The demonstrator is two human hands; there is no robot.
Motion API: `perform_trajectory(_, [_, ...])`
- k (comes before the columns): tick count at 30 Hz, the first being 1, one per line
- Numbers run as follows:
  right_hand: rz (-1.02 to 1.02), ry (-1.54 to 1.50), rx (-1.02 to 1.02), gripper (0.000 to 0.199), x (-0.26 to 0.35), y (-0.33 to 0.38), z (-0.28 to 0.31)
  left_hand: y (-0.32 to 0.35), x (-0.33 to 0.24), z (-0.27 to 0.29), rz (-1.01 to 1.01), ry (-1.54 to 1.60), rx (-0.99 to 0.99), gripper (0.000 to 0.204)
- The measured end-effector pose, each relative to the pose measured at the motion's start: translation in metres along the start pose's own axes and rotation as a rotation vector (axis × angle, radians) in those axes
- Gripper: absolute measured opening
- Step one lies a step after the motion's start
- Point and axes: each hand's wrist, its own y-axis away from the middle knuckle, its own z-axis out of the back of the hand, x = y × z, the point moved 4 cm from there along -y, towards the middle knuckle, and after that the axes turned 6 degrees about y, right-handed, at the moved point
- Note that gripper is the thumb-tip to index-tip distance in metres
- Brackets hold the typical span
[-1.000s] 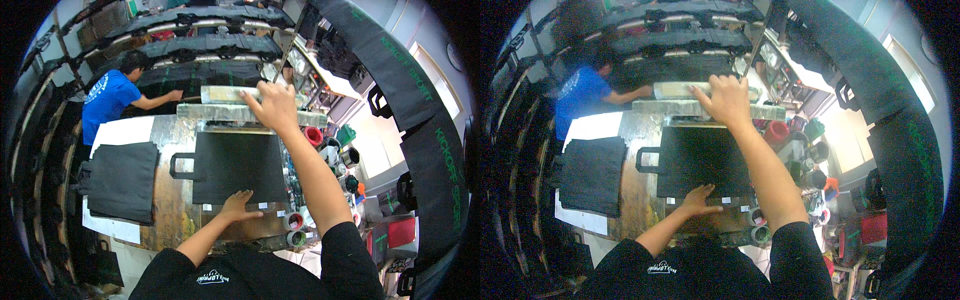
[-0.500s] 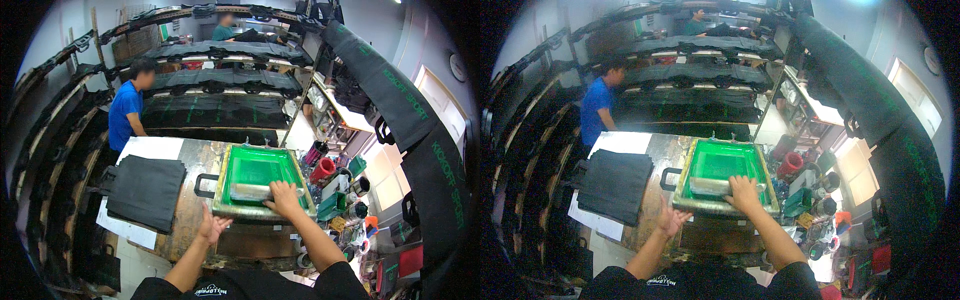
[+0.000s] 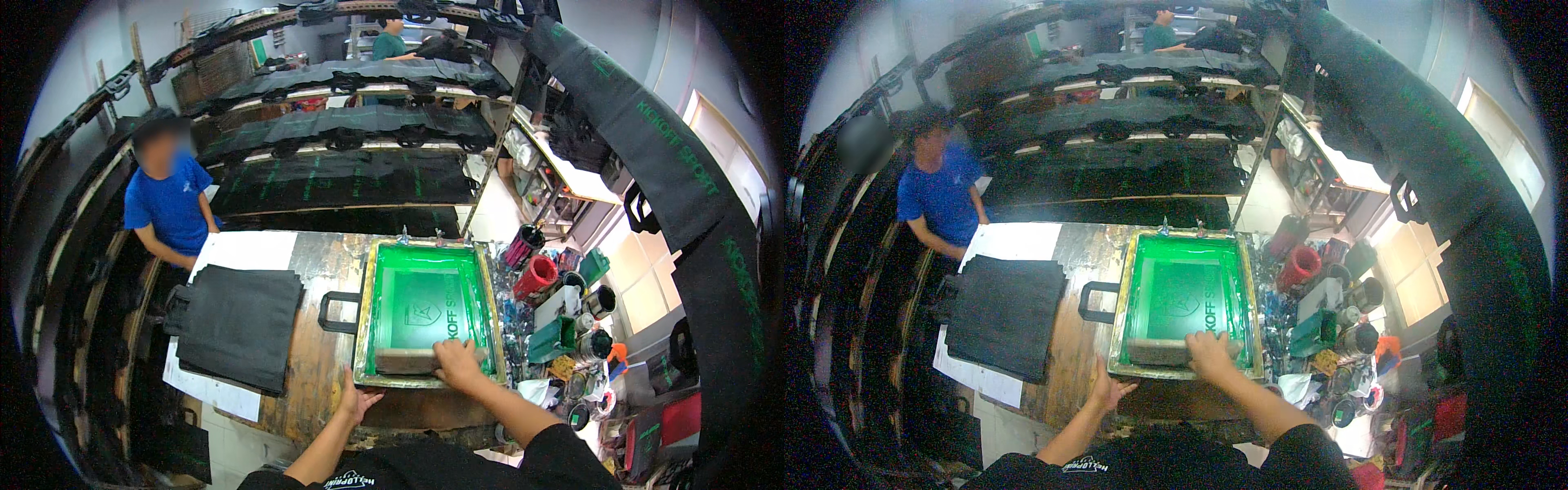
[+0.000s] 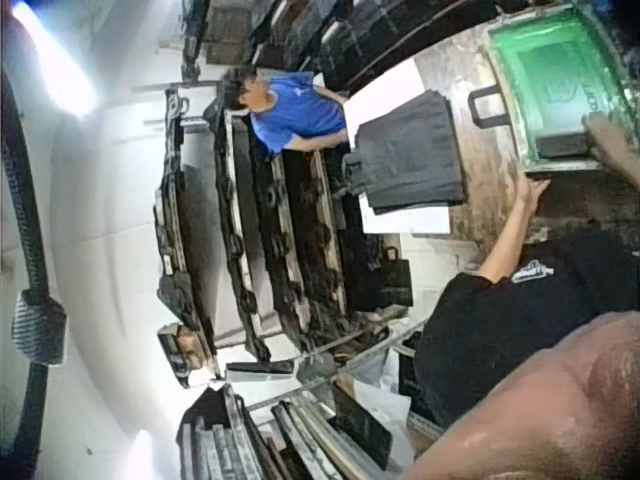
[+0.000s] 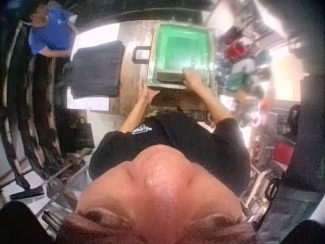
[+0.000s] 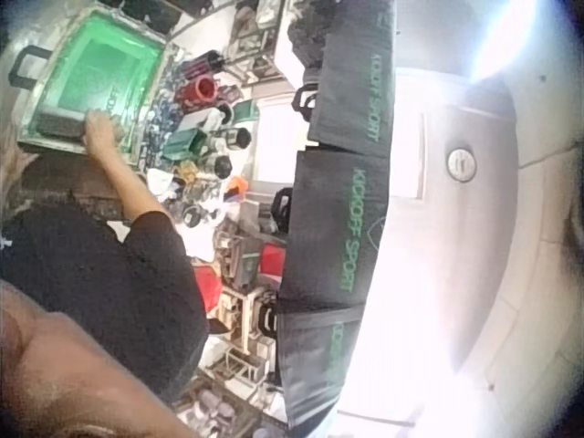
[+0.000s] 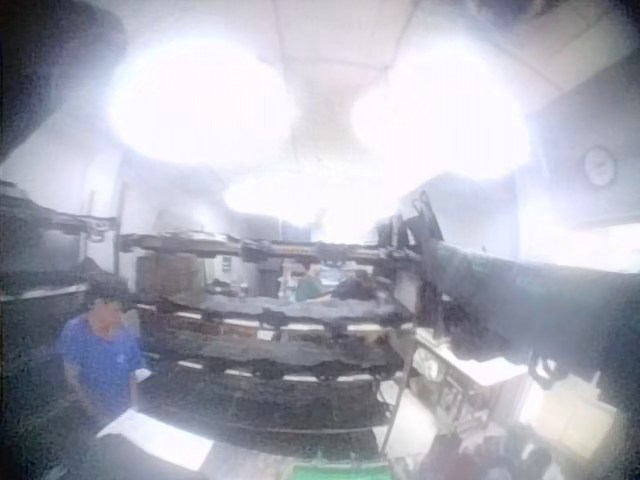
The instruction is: The person performs screen printing on black tote bags using a squeegee and a screen frame with green ink. They repeatedly place a bag on the table, pull the ink across the screen, and lift the frame to reveal the printed logo. A colleague assists by moving the printed bags to a drying rack.
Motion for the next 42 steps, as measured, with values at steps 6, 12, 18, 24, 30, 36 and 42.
perform_trajectory(6, [-0.040, 0.098, -0.206, 0.058, 0.000, -0.019, -0.021, 0.002, 0.002, 0.000, 0.065, -0.004, -0.017, 0.115])
perform_trajectory(12, [-0.102, 0.105, -0.232, 0.054, -0.043, -0.111, -0.033, 0.003, -0.002, -0.001, 0.101, -0.018, -0.034, 0.112])
perform_trajectory(18, [-0.104, 0.143, -0.316, 0.057, -0.104, -0.220, -0.062, 0.012, -0.006, -0.010, 0.099, -0.047, -0.143, 0.113])
perform_trajectory(24, [-0.105, 0.165, -0.237, 0.070, -0.151, -0.296, -0.052, -0.003, -0.001, -0.003, 0.215, -0.102, -0.319, 0.122])
perform_trajectory(30, [-0.078, 0.154, -0.150, 0.068, -0.157, -0.313, -0.027, -0.007, -0.022, 0.037, 0.653, -0.553, -0.323, 0.130])
perform_trajectory(36, [-0.139, 0.208, -0.268, 0.053, -0.147, -0.292, -0.056, -0.067, -0.126, -0.054, -0.189, -1.463, -0.072, 0.082])
perform_trajectory(42, [-0.002, 0.038, -0.137, 0.039, -0.183, -0.301, -0.040, -0.199, -0.212, -0.221, -1.421, -1.732, 0.005, 0.071])
